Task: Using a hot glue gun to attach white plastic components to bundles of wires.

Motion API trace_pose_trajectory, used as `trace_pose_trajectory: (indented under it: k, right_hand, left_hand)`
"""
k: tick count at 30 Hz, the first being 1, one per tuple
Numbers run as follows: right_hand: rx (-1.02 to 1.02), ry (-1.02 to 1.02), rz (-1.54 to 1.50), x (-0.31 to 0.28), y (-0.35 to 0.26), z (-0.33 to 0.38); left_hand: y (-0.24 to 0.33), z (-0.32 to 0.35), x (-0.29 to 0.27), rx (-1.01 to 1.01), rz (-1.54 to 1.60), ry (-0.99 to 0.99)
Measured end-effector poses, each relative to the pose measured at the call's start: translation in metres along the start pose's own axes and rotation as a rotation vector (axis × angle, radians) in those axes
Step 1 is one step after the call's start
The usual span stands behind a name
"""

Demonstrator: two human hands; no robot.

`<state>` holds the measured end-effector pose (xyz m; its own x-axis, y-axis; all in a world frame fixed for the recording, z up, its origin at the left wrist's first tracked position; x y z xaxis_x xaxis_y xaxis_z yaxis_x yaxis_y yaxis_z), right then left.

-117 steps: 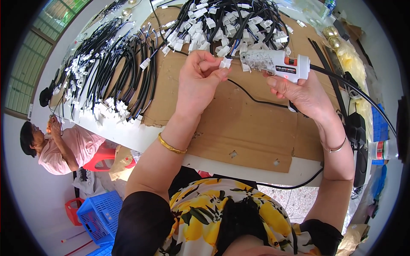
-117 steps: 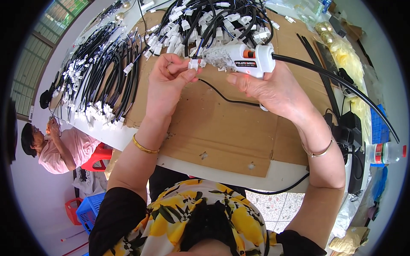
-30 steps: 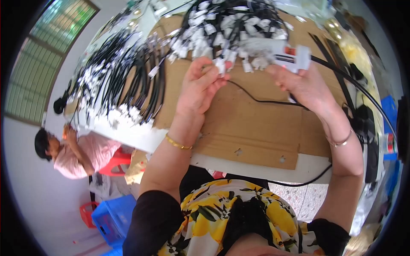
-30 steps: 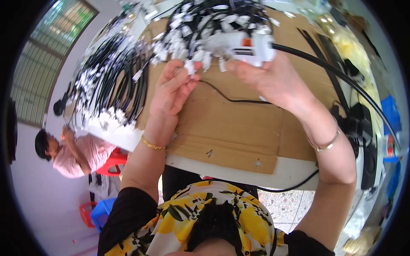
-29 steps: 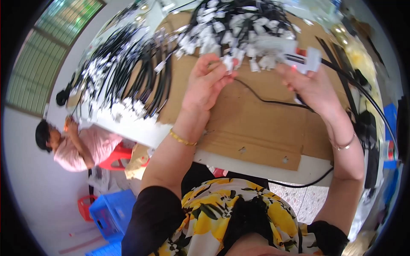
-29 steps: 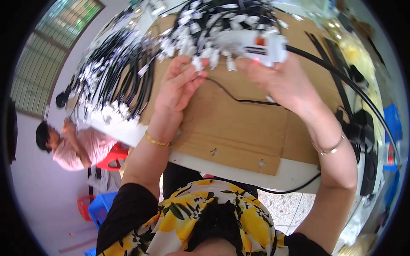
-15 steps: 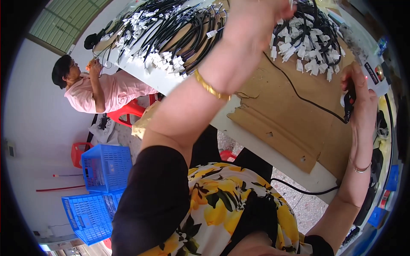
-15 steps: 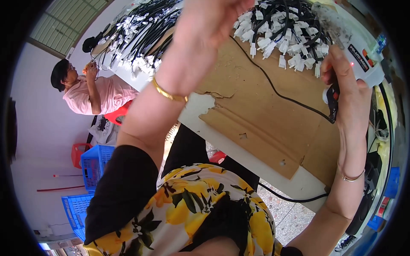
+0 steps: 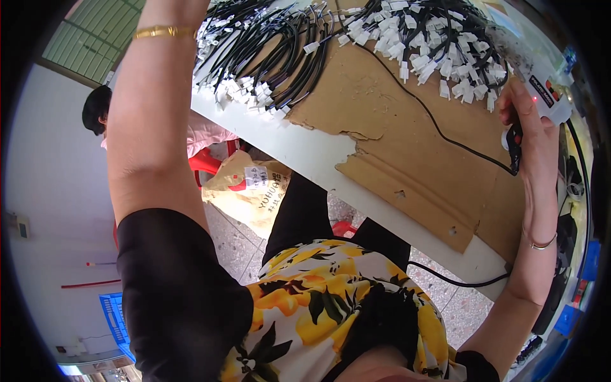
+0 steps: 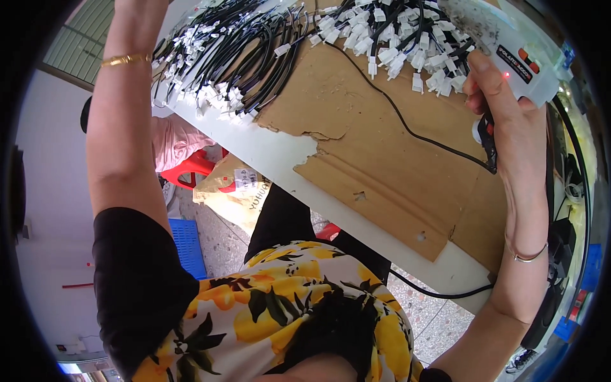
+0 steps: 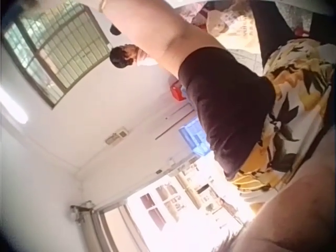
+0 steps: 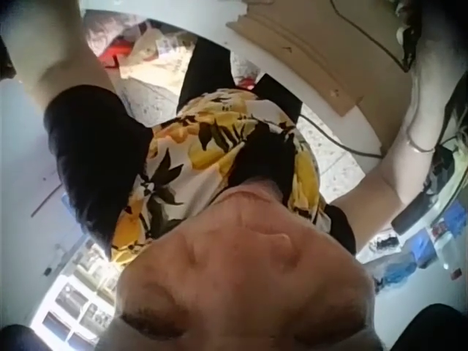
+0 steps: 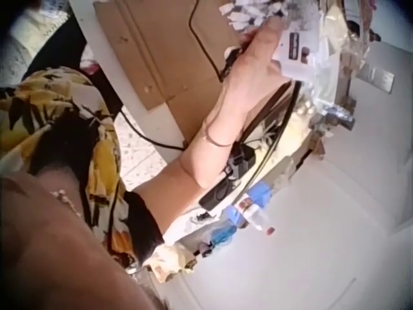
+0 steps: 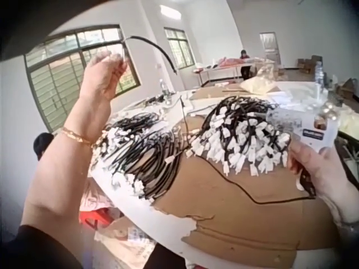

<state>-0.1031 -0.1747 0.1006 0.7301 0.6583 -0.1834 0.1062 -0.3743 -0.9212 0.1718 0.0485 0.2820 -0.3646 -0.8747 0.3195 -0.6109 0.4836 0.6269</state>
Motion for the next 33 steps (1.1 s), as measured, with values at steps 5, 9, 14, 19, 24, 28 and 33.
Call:
trace_pose_trajectory:
  k: [5, 9, 14, 19, 24, 28, 33]
  right_hand:
    - [0.014, -0.032, 0.025, 0.003, 0.008, -0.001]
    - [0.040, -0.042, 0.036, 0.006, 0.013, 0.000]
    - [0.055, -0.054, 0.007, 0.008, 0.016, 0.001]
    - [0.055, -0.069, -0.008, 0.010, 0.020, -0.001]
    - [0.060, -0.078, -0.006, 0.009, 0.022, -0.001]
    - [0.058, -0.087, 0.001, 0.010, 0.024, -0.002]
    - [0.020, -0.122, 0.016, 0.013, 0.021, -0.001]
  left_hand:
    - [-0.073, 0.017, -0.115, -0.123, -0.140, -0.003]
    - [-0.089, 0.076, -0.166, -0.310, -0.331, 0.110]
    - [-0.092, 0.108, -0.209, -0.343, -0.256, 0.094]
    - [-0.092, 0.142, -0.235, -0.443, -0.411, 0.149]
    - [-0.095, 0.171, -0.240, -0.492, -0.461, 0.124]
    - [-0.096, 0.187, -0.241, -0.469, -0.476, 0.148]
    - [-0.087, 0.199, -0.248, -0.349, -0.669, 0.182]
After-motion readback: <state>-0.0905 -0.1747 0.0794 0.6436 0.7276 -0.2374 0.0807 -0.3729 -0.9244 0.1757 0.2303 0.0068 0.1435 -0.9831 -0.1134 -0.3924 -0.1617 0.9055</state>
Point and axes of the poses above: each hand's wrist, its own z-axis away from the middle knuckle, its own x-axis out of the palm, y = z × x, the point moved 7 cm from there along -z, towards the middle knuckle, and after that the axes turned 5 degrees about y, right-handed, at the moved point
